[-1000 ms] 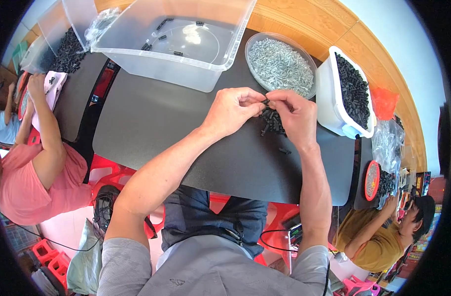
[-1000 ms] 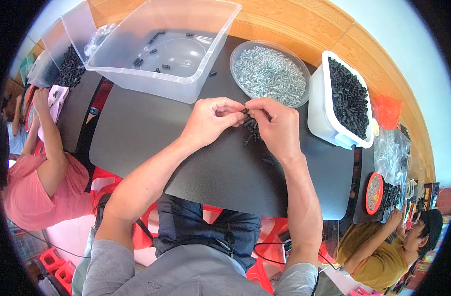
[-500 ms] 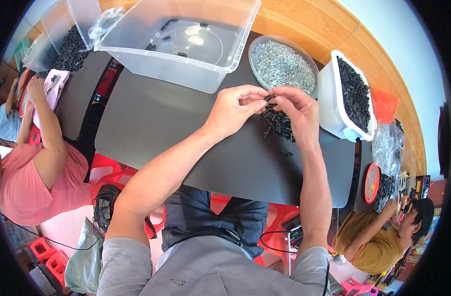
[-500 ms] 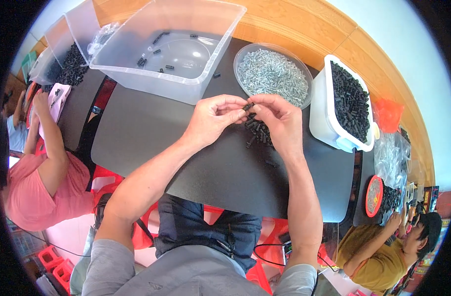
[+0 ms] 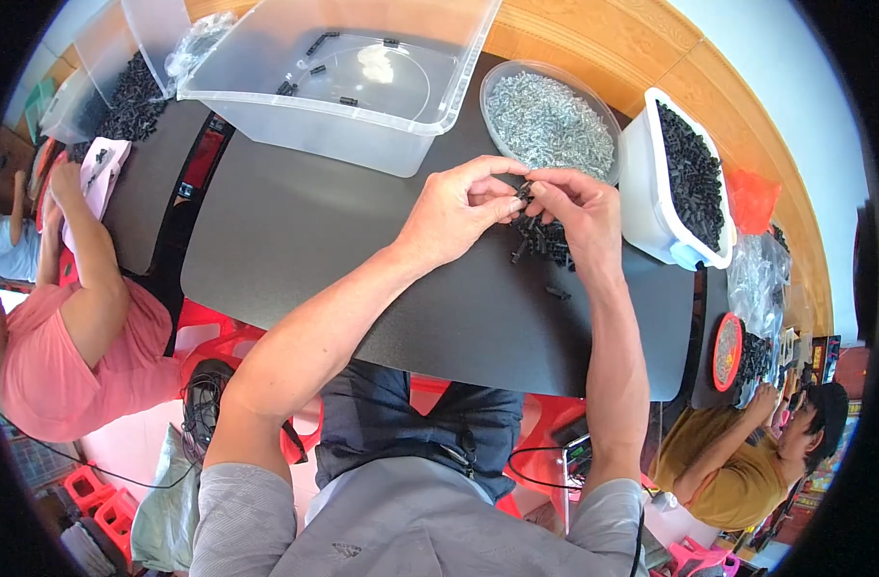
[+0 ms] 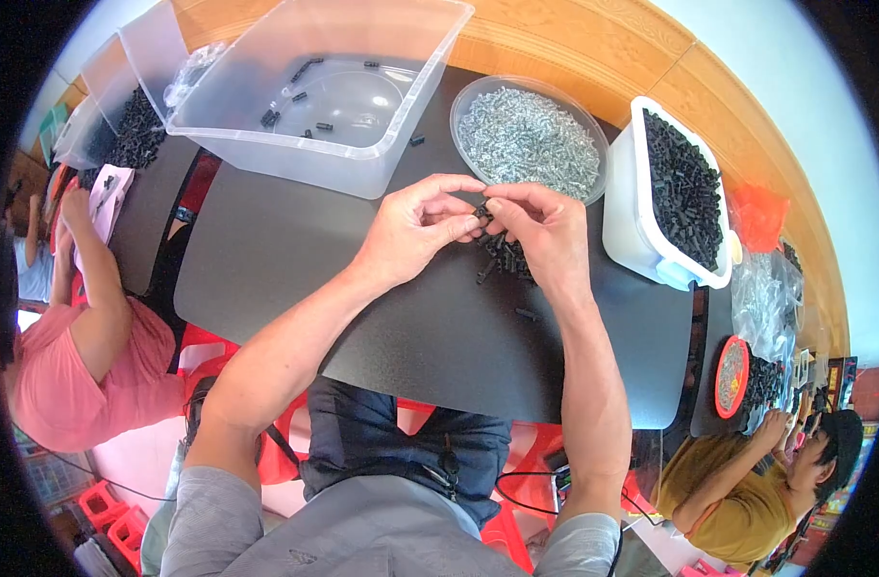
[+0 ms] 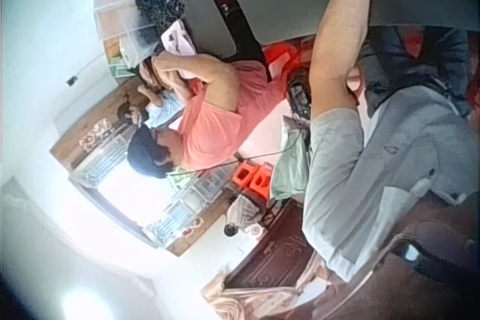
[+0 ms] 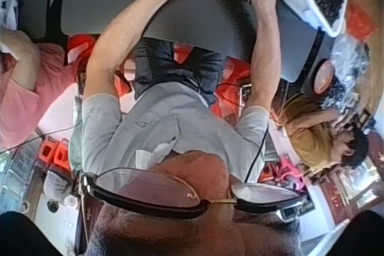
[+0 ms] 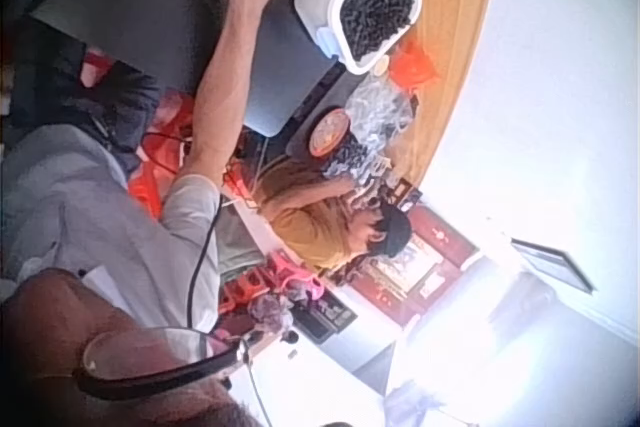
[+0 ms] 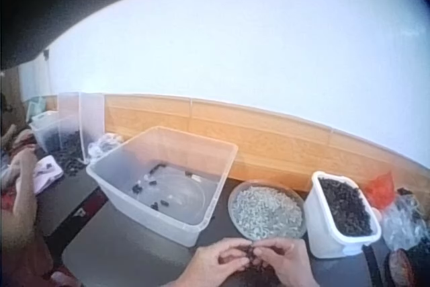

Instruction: The person repeatedly assembles small fasteners by picking up black plastic pieces and inserting metal screws into them by hand.

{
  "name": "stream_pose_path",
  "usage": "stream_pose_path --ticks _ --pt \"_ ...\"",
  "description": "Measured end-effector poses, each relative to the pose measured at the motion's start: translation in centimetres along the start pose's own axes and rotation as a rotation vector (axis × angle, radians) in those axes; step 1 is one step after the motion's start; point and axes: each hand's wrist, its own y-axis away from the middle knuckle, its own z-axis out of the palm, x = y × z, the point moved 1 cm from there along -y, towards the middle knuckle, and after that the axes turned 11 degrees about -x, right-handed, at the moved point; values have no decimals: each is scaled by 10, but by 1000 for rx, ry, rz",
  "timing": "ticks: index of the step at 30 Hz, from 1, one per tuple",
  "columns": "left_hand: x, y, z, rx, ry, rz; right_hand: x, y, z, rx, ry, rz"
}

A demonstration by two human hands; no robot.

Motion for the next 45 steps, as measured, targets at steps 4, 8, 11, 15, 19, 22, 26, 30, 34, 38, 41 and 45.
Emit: stream_pose_path --ticks 4,8,11,15,19,22,26,30,34,38,41,45 --pt "1 1 0 9 -42 38 -1 0 0 -5 -55 45" --pt "5 3 1 -38 -133 11 1 1 0 5 -91 34" --pt "4 3 -1 -41 -125 11 0 1 2 10 -46 18" --pt "3 4 -2 -50 -97 -27 -2 2 2 -20 -28 -7" --pt "1 6 0 -19 -92 7 3 1 2 -35 -31 -41" --pt "3 6 1 -7 -49 35 1 1 5 -48 -68 -24" --pt "3 7 1 6 -57 62 -9 3 10 18 -138 -4" --pt "2 7 2 1 -221 87 -5 2 8 13 -101 16" --pt "2 6 2 9 -221 76 0 1 5 1 -120 8" --pt "4 6 1 5 -173 72 2 -1 4 -28 -180 11" --pt "3 4 3 1 -207 64 5 0 2 -25 -176 13" --pt "8 6 4 4 -314 150 5 0 1 -41 -198 -13"
